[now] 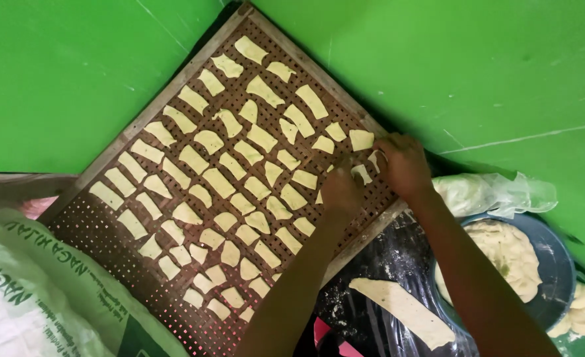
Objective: Cutting pieces of dough and arranging them on a tray for baking.
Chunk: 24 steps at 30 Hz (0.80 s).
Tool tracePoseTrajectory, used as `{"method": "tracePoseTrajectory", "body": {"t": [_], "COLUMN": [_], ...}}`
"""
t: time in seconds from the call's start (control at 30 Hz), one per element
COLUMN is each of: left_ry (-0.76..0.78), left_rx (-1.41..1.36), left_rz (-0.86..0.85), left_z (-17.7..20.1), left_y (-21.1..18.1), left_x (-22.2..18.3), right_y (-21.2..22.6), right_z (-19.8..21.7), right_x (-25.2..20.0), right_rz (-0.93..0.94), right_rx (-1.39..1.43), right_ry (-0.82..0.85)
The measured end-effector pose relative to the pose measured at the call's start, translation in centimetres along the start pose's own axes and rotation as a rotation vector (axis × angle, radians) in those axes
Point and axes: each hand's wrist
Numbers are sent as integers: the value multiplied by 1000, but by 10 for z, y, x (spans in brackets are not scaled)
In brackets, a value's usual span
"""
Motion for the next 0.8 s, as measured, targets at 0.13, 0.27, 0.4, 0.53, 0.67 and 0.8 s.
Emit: {"method": "tracePoseTrajectory", "body": {"t": [0.13,0.27,0.4,0.53,0.67,0.8], "left_ry": [84,-3,12,-33,-88,-81], "left_rx": [-51,24,263,182,241,310], "left_rz": [168,131,84,47,-69,-186], "left_z": [-3,-11,-22,-12,-5,-3], "left_y": [-3,6,21,11,9,12], "left_x": [7,13,18,18,16,14], "right_y": [1,1,1,0,11,17], "right_z": [-3,-10,-16,-20,-14,-6], "right_x": [0,1,4,3,0,-7], "right_rz": [-74,-88,-156,-267,-162,-145], "right_rx": [-34,8,83,152,38,23], "right_ry": [20,-2,32,100,-36,-75]}}
Point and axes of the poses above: each hand's wrist, its own x-axis towards the middle knuckle, its own z-axis out of the back of the hand, y = z × x, and after that the axes turned 5 degrees about -x, right-handed
